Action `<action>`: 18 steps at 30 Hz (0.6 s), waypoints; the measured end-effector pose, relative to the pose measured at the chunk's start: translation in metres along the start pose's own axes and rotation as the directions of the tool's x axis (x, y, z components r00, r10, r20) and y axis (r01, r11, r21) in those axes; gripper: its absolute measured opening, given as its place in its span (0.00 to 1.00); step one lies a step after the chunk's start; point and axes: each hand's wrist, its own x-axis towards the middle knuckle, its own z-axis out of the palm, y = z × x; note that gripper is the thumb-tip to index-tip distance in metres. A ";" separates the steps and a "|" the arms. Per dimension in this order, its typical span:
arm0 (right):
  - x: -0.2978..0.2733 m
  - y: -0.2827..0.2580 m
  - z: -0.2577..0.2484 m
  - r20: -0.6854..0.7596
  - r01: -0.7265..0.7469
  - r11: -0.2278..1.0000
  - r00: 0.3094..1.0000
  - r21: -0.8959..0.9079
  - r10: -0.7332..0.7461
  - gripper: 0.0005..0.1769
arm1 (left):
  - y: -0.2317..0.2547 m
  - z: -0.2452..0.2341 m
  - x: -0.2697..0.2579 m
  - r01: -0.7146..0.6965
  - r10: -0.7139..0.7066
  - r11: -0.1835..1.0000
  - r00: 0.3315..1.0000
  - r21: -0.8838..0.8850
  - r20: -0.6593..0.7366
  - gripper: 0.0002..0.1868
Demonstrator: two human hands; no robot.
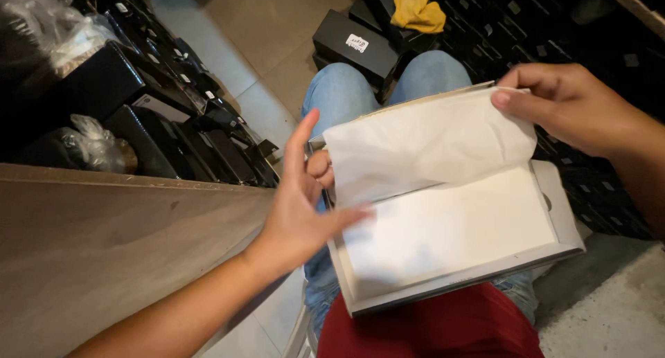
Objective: The person wipes a white sneaker with a yellow cloth, focusing on the upper and sole. They then place the sneaker into a shoebox, cover it with tissue paper, and close the box.
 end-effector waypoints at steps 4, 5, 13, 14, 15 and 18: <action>0.020 -0.007 0.009 -0.022 -0.039 0.979 0.999 -0.201 0.035 0.19 | -0.017 -0.009 0.013 0.133 -0.103 0.988 0.945 0.078 -0.310 0.49; 0.024 -0.012 0.011 -0.056 -0.054 0.949 0.998 -0.311 0.038 0.25 | -0.019 -0.013 0.016 0.185 -0.124 0.970 0.933 0.155 -0.339 0.45; 0.051 -0.015 0.011 -0.126 -0.098 0.734 0.992 -0.672 0.017 0.21 | 0.009 -0.028 0.031 0.259 0.007 0.729 0.922 0.634 -0.386 0.39; 0.050 -0.019 0.012 -0.159 -0.122 0.698 0.987 -0.705 0.012 0.20 | 0.015 -0.032 0.032 0.158 0.156 0.480 0.952 0.863 -0.262 0.35; 0.044 -0.020 0.014 -0.161 -0.124 0.699 0.987 -0.704 0.014 0.20 | 0.016 -0.030 0.036 0.157 0.155 0.480 0.953 0.863 -0.259 0.35; 0.028 -0.025 0.024 -0.136 0.087 0.526 0.918 -0.846 -0.371 0.17 | 0.005 -0.013 0.045 -0.457 0.394 0.179 0.845 0.871 0.362 0.20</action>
